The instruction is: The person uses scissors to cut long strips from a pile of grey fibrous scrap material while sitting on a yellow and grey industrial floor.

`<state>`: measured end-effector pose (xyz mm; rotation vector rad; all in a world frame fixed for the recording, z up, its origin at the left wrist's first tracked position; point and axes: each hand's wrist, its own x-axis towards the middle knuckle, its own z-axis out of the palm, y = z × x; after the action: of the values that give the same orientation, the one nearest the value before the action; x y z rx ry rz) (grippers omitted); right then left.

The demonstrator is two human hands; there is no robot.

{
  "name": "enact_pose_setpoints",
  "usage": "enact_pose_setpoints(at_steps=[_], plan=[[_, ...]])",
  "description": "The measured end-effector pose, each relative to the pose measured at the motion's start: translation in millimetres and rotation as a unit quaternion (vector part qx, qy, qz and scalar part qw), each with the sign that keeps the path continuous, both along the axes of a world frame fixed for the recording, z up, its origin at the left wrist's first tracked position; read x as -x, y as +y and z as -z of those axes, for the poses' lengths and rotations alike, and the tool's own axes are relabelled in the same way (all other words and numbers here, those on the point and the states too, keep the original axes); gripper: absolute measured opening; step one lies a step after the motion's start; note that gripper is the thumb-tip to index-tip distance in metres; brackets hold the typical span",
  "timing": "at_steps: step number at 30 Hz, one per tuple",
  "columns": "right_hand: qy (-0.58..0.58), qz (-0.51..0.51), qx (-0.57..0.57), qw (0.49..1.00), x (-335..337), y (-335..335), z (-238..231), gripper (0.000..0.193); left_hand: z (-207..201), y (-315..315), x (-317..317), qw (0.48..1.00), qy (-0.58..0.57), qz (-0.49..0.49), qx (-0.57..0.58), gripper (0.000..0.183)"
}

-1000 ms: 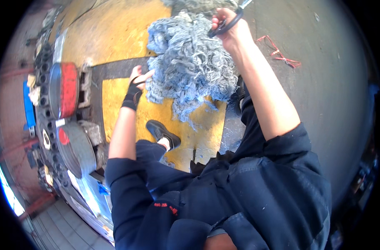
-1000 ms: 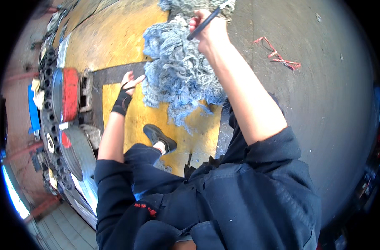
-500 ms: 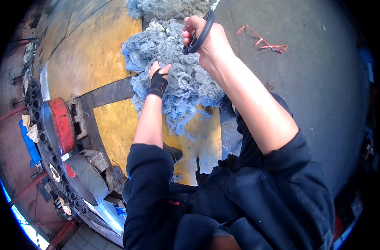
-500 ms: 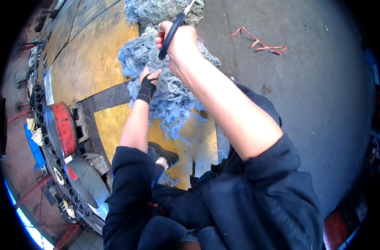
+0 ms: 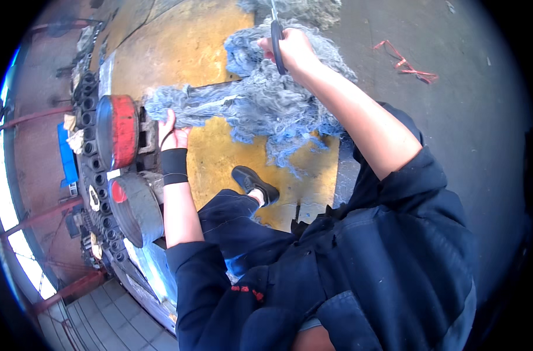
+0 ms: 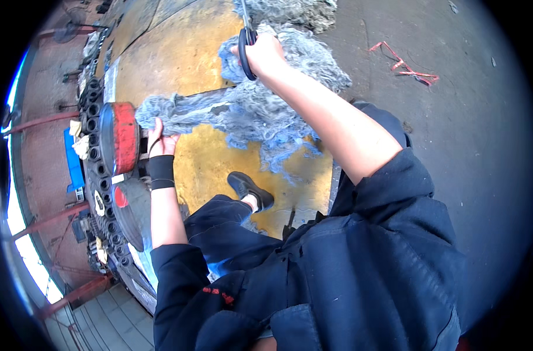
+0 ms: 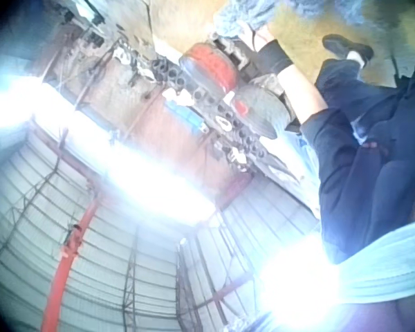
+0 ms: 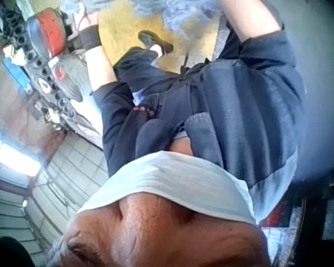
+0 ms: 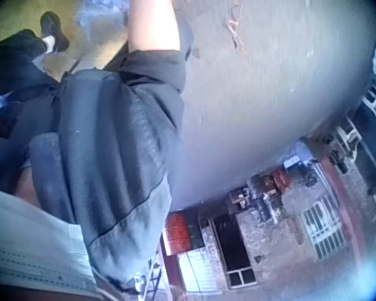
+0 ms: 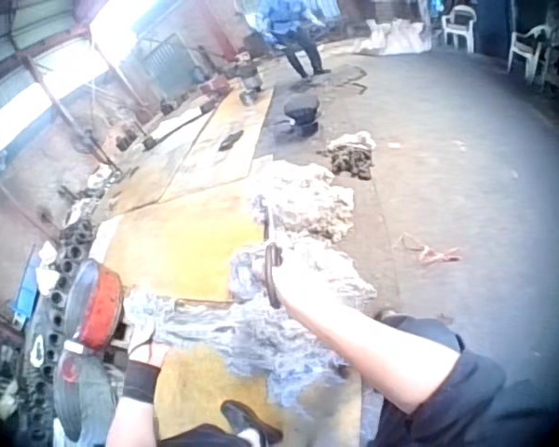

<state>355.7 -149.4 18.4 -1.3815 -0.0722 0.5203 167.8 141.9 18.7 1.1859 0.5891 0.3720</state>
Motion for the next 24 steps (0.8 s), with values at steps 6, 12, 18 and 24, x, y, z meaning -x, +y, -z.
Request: enact_pose_setpoints(at_steps=[6, 12, 18, 24], plan=[[-0.133, -0.113, 0.193, 0.966, 15.8, 24.4, 4.1, 0.034, -90.1, 0.6, 35.1, 0.995, -0.092, -0.004, -0.041, 0.04], [-0.181, -0.134, 0.121, 0.967, 37.7, 54.3, 19.8, 0.029, -149.5, 3.5, 54.8, 0.985, -0.162, 0.02, 0.053, 0.04], [-0.161, -0.248, -0.066, 0.953, 79.4, 71.7, -4.8, 0.04, -161.3, -24.8, 68.2, 0.978, -0.176, 0.011, 0.108, 0.042], [-0.187, -0.298, -0.158, 0.922, 97.0, 88.2, -0.8, 0.038, -121.3, -61.3, 55.3, 0.97, -0.186, 0.031, 0.155, 0.045]])
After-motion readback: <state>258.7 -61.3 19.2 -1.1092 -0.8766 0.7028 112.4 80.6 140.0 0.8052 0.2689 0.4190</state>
